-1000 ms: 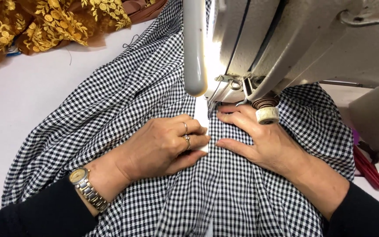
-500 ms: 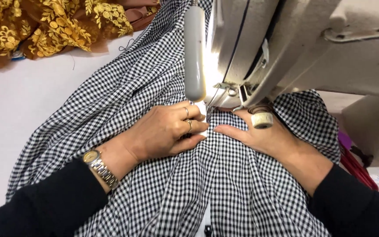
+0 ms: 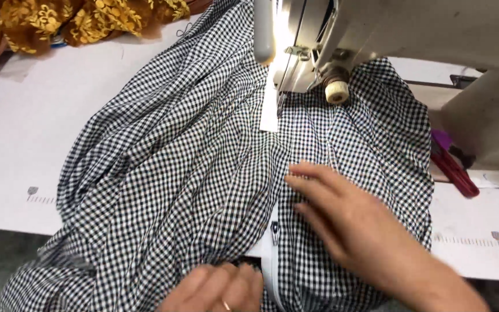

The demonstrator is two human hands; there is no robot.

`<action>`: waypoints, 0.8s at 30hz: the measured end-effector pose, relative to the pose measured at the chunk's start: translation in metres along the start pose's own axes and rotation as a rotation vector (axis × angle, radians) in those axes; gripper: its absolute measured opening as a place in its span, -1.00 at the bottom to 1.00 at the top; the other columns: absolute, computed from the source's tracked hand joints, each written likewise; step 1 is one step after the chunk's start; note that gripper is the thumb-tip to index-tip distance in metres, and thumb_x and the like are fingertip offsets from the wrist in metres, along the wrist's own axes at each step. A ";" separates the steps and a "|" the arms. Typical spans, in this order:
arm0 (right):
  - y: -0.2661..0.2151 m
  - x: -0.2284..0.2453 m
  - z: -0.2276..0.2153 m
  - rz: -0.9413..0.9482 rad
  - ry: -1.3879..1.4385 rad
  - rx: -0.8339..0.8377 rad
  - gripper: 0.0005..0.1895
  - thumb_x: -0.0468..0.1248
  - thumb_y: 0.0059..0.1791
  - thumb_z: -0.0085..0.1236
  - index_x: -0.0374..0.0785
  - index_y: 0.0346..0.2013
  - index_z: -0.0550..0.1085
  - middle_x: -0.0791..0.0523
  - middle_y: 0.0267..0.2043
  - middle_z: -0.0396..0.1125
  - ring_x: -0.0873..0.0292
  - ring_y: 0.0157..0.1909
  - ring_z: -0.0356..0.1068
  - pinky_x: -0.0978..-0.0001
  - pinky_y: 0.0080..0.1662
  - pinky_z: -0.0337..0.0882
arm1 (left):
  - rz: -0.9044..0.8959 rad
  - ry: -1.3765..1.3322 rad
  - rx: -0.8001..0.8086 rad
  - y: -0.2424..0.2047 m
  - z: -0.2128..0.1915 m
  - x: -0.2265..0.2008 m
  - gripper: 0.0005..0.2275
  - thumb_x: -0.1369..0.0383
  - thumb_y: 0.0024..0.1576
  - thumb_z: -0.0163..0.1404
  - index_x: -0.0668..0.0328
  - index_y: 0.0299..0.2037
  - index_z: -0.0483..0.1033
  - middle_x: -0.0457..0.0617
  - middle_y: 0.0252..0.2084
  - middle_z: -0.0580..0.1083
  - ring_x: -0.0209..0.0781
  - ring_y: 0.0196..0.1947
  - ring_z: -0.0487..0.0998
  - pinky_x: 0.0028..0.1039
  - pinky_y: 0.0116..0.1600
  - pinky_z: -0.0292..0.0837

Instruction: Sewing a white zipper onto a black and white checkered fabric using an industrial sewing machine, involving frequent alignment and feeding of the material.

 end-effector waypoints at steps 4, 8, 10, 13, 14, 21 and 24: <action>-0.013 -0.004 0.024 -0.090 0.009 -0.044 -0.56 -0.24 -0.05 -0.01 -0.29 0.12 0.35 -0.01 0.21 0.22 0.01 0.08 0.38 0.17 0.03 0.44 | -0.093 -0.045 0.188 -0.018 -0.003 0.018 -0.78 0.38 0.13 -0.03 0.29 -0.07 0.51 0.12 -0.14 0.54 -0.11 -0.24 0.56 -0.38 -0.27 0.45; -0.017 -0.008 0.025 -0.102 0.017 -0.063 -0.60 -0.20 -0.05 0.02 -0.26 0.05 0.39 0.04 0.20 0.25 0.06 0.09 0.38 0.19 0.02 0.46 | -0.167 -0.006 0.123 -0.025 0.005 0.026 -0.83 0.42 0.07 0.00 0.29 -0.17 0.50 0.05 -0.16 0.47 -0.13 -0.25 0.47 -0.39 -0.23 0.41; -0.018 -0.009 0.025 -0.113 0.012 -0.059 -0.61 -0.19 -0.06 0.03 -0.26 0.03 0.40 0.03 0.20 0.24 0.07 0.09 0.37 0.19 0.03 0.45 | -0.151 -0.019 0.115 -0.023 0.003 0.028 -0.84 0.44 0.08 0.00 0.31 -0.17 0.50 0.06 -0.15 0.47 -0.11 -0.24 0.47 -0.38 -0.19 0.43; -0.019 -0.009 0.025 -0.139 -0.007 -0.088 -0.61 -0.21 -0.07 0.06 -0.26 0.03 0.39 0.03 0.19 0.25 0.06 0.11 0.36 0.18 0.05 0.43 | -0.106 -0.108 0.108 -0.019 -0.003 0.031 -0.88 0.57 0.02 0.07 0.36 -0.24 0.52 0.09 -0.19 0.49 -0.08 -0.29 0.47 -0.37 -0.27 0.44; -0.020 -0.008 0.024 -0.136 -0.001 -0.081 -0.62 -0.22 -0.06 0.05 -0.25 0.03 0.40 0.03 0.19 0.24 0.05 0.11 0.36 0.18 0.03 0.44 | -0.078 -0.111 0.108 -0.018 -0.006 0.033 -0.89 0.55 0.02 0.07 0.32 -0.25 0.54 0.06 -0.17 0.50 -0.08 -0.25 0.48 -0.36 -0.27 0.40; -0.020 -0.009 0.017 -0.135 0.072 -0.056 -0.64 -0.25 -0.07 0.05 -0.26 0.02 0.43 0.03 0.21 0.23 0.04 0.17 0.31 0.21 0.11 0.36 | 0.049 -0.374 0.182 0.015 -0.017 0.030 -0.88 0.54 0.00 0.02 0.19 -0.32 0.34 -0.01 -0.39 0.45 -0.11 -0.27 0.50 0.03 0.31 0.11; -0.021 -0.012 0.017 -0.140 0.094 -0.072 -0.66 -0.27 -0.08 0.07 -0.26 -0.01 0.44 0.03 0.20 0.24 0.06 0.14 0.35 0.23 0.09 0.39 | 0.050 -0.234 0.216 0.018 -0.002 0.025 -0.84 0.35 0.22 -0.12 0.10 -0.42 0.32 -0.16 -0.58 0.30 -0.22 -0.55 0.34 -0.06 0.23 0.23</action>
Point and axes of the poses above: each hand's wrist, its own y-axis towards the middle knuckle, its own z-axis out of the palm, x = y × z, the point moved 1 cm from there along y, towards the middle knuckle
